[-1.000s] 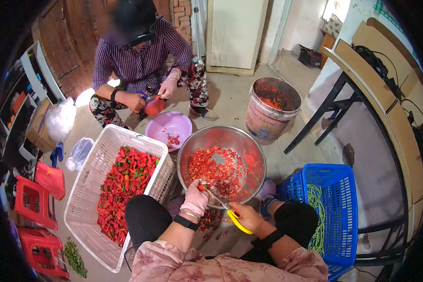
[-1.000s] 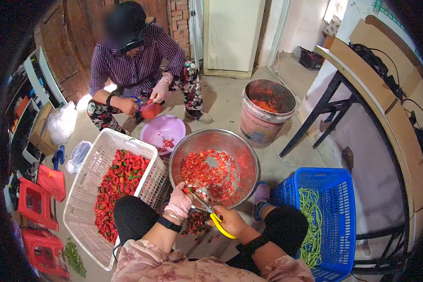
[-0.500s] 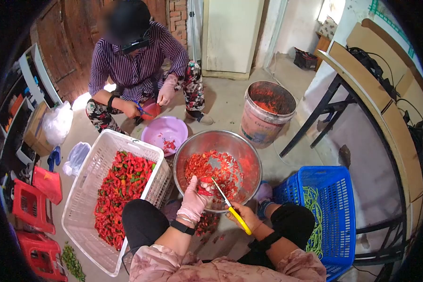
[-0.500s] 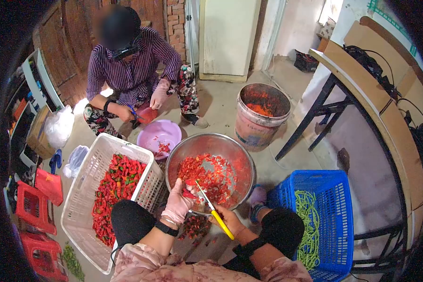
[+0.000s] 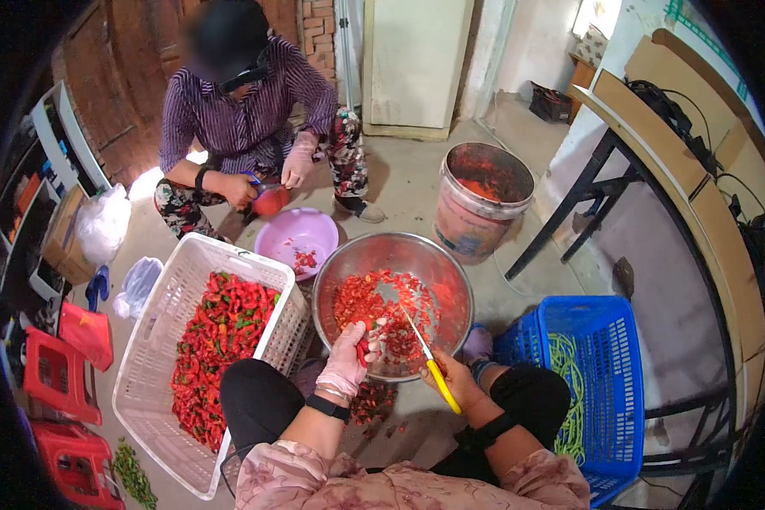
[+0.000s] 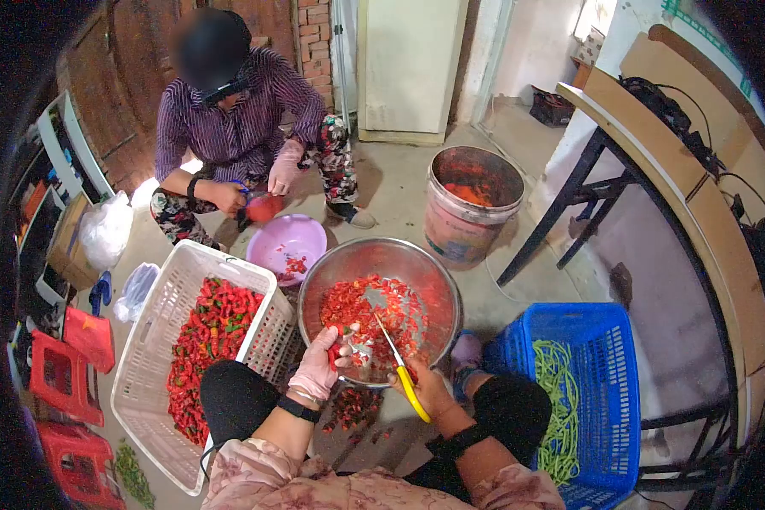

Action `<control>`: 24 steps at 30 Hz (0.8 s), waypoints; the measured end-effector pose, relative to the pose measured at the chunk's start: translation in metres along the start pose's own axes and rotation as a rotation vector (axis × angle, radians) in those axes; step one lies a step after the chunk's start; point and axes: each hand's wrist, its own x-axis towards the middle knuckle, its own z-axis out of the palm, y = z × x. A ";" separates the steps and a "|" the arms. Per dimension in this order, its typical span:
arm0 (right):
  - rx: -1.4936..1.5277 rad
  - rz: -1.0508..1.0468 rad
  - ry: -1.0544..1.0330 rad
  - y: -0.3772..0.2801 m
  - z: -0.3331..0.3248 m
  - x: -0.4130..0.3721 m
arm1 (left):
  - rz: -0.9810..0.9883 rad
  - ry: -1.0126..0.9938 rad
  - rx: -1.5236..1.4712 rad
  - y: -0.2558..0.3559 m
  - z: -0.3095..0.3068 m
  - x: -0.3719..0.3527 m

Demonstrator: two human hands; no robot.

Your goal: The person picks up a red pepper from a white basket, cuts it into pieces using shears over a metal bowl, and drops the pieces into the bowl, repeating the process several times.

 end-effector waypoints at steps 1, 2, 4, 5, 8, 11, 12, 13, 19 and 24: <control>0.000 0.004 0.005 -0.003 -0.001 -0.001 | -0.069 -0.032 0.039 0.001 0.006 -0.004; 0.084 0.052 -0.052 -0.006 -0.003 -0.001 | -0.076 -0.035 0.041 -0.001 0.007 -0.004; 0.144 0.095 -0.170 -0.008 -0.006 -0.001 | -0.026 0.002 0.331 -0.005 0.009 -0.004; 0.144 0.100 -0.163 -0.010 -0.007 0.000 | -0.033 -0.001 0.332 -0.008 0.007 -0.003; 0.163 0.137 -0.287 -0.028 -0.008 0.000 | 0.059 0.053 0.559 -0.013 0.009 -0.005; 0.101 0.162 -0.316 -0.041 -0.010 0.001 | 0.054 0.012 0.674 -0.016 0.007 -0.006; 0.102 0.164 -0.314 -0.043 -0.009 0.000 | 0.051 0.012 0.675 -0.016 0.009 -0.008; 0.117 0.135 -0.312 -0.045 -0.009 -0.001 | 0.050 0.009 0.700 -0.017 0.011 -0.010; -0.119 0.116 -0.215 -0.054 -0.005 -0.003 | -0.032 -0.076 0.722 -0.019 0.004 -0.007; -0.235 0.153 -0.125 -0.043 0.005 -0.003 | -0.034 -0.067 0.560 -0.029 0.005 -0.007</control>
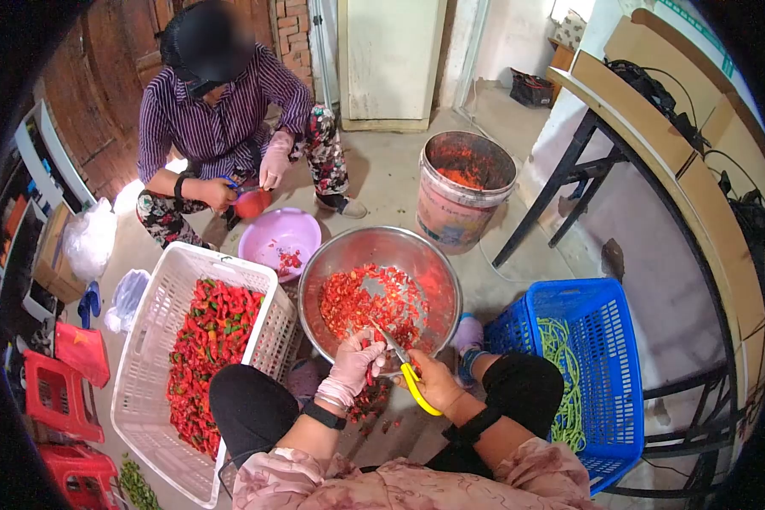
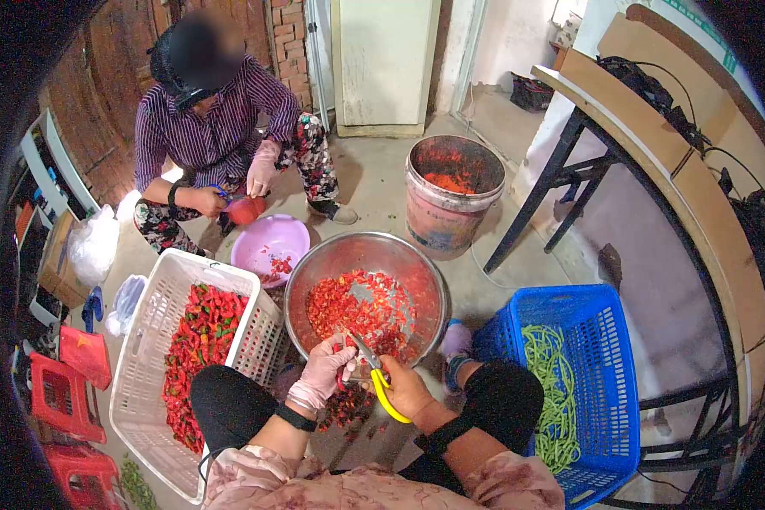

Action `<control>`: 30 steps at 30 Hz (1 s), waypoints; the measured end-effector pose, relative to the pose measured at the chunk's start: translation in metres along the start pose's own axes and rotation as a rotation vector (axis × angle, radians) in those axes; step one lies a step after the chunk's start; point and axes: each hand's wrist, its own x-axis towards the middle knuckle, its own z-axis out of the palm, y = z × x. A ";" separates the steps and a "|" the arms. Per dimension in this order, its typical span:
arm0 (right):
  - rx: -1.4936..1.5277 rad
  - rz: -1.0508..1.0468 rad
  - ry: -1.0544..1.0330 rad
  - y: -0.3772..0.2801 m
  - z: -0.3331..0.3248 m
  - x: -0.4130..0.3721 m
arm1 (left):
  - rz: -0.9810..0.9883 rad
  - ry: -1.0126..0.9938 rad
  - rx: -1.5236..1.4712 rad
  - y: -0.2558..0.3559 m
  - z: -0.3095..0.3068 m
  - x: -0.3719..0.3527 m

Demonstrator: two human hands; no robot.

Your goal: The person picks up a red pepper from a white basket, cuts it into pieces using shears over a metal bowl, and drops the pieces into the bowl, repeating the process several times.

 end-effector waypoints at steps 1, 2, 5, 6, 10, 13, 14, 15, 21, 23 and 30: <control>0.008 -0.048 0.055 0.006 0.004 0.001 | 0.013 0.007 -0.052 0.000 0.003 -0.002; 0.017 -0.095 0.111 0.011 0.007 0.002 | 0.025 0.014 -0.103 -0.001 0.005 -0.004; -0.065 -0.068 0.116 0.007 0.004 0.001 | 0.058 0.075 0.005 -0.003 0.003 -0.004; -0.065 -0.067 0.116 0.005 0.004 0.001 | 0.058 0.075 0.005 -0.004 0.005 -0.005; -0.063 -0.083 0.135 -0.003 0.003 0.001 | 0.091 0.121 0.032 -0.006 0.012 -0.006; 0.126 -0.026 0.056 0.002 0.011 0.002 | 0.084 0.147 0.013 -0.010 0.012 -0.004; 0.186 0.032 0.030 0.005 0.014 0.002 | 0.085 0.150 0.010 -0.012 0.011 -0.002; 0.185 0.032 0.028 0.005 0.014 0.003 | 0.085 0.152 0.008 -0.014 0.009 -0.002; 0.070 0.003 -0.029 0.008 0.004 0.003 | 0.000 0.208 -0.134 -0.017 -0.010 0.006; 0.290 -0.043 -0.053 0.028 0.011 0.008 | -0.004 0.168 -0.156 -0.017 -0.020 0.009; 0.353 -0.042 -0.197 0.030 0.006 0.007 | -0.161 0.025 -0.076 -0.006 -0.022 0.003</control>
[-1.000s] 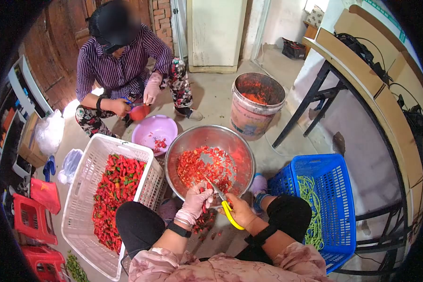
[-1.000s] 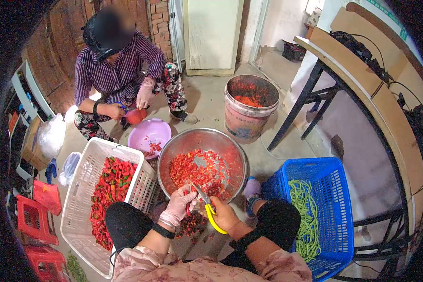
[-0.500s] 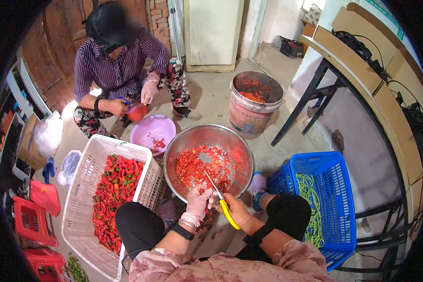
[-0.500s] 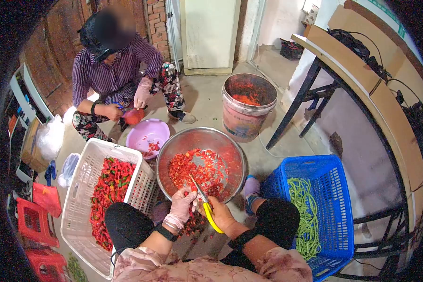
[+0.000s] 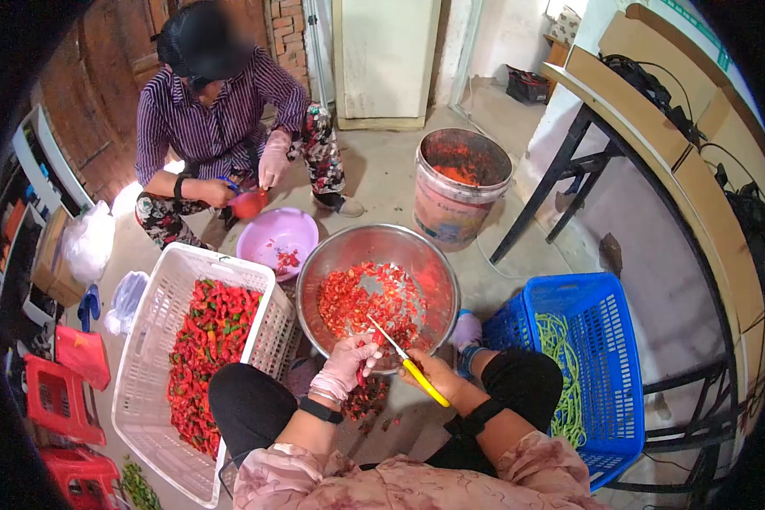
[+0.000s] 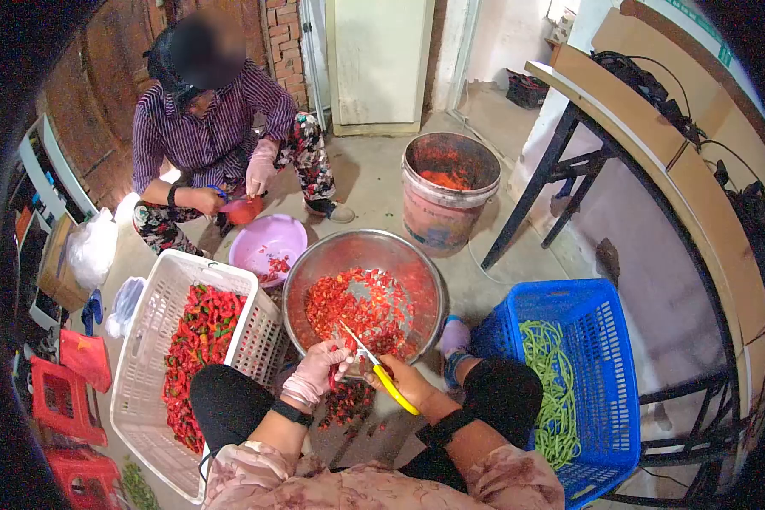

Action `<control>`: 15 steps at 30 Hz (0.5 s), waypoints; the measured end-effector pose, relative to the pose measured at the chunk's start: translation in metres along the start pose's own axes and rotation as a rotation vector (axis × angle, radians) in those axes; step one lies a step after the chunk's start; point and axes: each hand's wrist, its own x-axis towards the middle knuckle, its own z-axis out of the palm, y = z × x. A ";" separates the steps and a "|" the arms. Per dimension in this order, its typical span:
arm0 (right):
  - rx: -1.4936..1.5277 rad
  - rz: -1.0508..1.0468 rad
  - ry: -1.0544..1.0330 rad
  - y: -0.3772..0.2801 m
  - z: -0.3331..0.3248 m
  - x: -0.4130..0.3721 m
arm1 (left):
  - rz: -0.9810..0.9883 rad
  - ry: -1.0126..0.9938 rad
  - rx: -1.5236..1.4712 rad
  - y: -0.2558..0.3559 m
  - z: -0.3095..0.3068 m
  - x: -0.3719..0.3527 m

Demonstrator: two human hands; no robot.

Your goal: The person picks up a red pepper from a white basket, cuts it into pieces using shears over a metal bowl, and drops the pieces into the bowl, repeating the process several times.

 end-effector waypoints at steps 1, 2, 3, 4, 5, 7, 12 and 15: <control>0.001 0.000 0.000 -0.001 0.000 0.000 | -0.001 0.001 0.001 0.001 -0.002 0.001; -0.086 0.047 0.018 -0.004 -0.001 -0.001 | -0.007 0.006 0.037 0.001 -0.005 0.002; -0.174 0.094 0.036 -0.008 -0.001 -0.002 | -0.012 0.011 0.073 0.001 -0.006 0.004; -0.174 0.094 0.036 -0.014 -0.002 -0.003 | -0.013 0.011 0.073 0.000 -0.007 0.005; -0.114 0.086 0.055 -0.020 -0.001 -0.004 | 0.021 0.014 0.067 -0.003 -0.008 0.006; -0.054 0.079 0.071 -0.018 0.000 -0.004 | 0.055 0.018 0.059 -0.003 -0.005 0.004; -0.215 0.051 0.044 -0.033 -0.004 -0.007 | 0.117 0.056 -0.025 0.001 0.001 0.003; -0.277 0.052 0.068 -0.029 0.001 -0.005 | 0.113 0.111 0.041 -0.001 0.010 0.000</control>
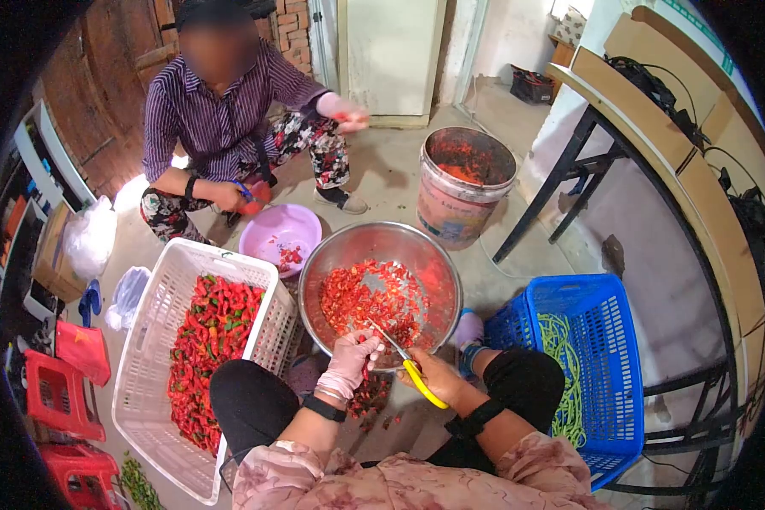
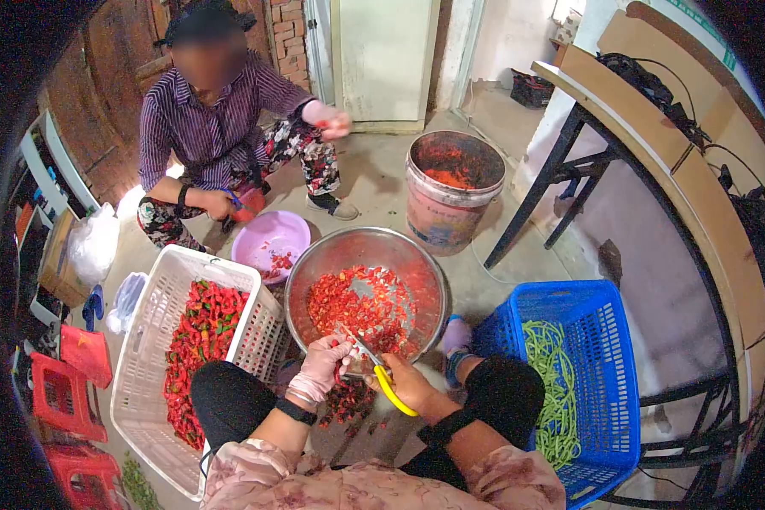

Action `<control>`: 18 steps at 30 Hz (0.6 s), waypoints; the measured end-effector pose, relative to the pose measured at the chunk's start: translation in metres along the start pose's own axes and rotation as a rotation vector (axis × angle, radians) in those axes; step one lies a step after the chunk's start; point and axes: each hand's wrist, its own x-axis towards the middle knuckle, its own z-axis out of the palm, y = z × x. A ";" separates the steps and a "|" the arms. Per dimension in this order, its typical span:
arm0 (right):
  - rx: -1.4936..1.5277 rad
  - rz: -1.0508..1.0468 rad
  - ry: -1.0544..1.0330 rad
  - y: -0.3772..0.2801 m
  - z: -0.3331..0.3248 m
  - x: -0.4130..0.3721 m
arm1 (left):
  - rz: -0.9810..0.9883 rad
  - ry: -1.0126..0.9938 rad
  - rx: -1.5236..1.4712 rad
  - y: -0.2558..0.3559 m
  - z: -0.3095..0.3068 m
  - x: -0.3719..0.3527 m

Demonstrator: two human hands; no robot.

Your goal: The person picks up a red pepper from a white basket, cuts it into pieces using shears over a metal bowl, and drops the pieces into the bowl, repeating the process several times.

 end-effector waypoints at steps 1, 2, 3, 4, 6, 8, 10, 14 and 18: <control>0.001 0.000 -0.001 -0.001 0.000 -0.001 | -0.001 0.001 0.000 0.001 0.001 -0.001; -0.030 0.006 0.025 -0.003 0.000 -0.002 | 0.002 -0.003 -0.010 0.001 0.002 -0.002; -0.062 0.012 0.052 -0.004 0.000 -0.003 | 0.004 -0.008 -0.021 0.001 0.003 -0.002; -0.062 0.013 0.052 -0.004 0.000 -0.003 | 0.003 -0.008 -0.021 0.001 0.003 -0.002; -0.075 0.056 0.066 -0.003 0.003 -0.002 | 0.038 0.002 -0.019 0.000 0.005 -0.001; -0.090 0.051 0.077 -0.001 0.005 -0.002 | 0.005 0.053 0.035 0.001 0.007 -0.003; -0.104 0.047 0.089 -0.001 0.005 -0.002 | -0.028 0.103 0.088 0.001 0.007 -0.004; -0.093 0.027 0.102 -0.003 0.002 -0.002 | 0.040 0.134 0.230 -0.008 0.002 0.000; 0.089 0.002 0.089 0.006 -0.004 -0.001 | 0.162 0.142 0.437 -0.009 -0.002 0.003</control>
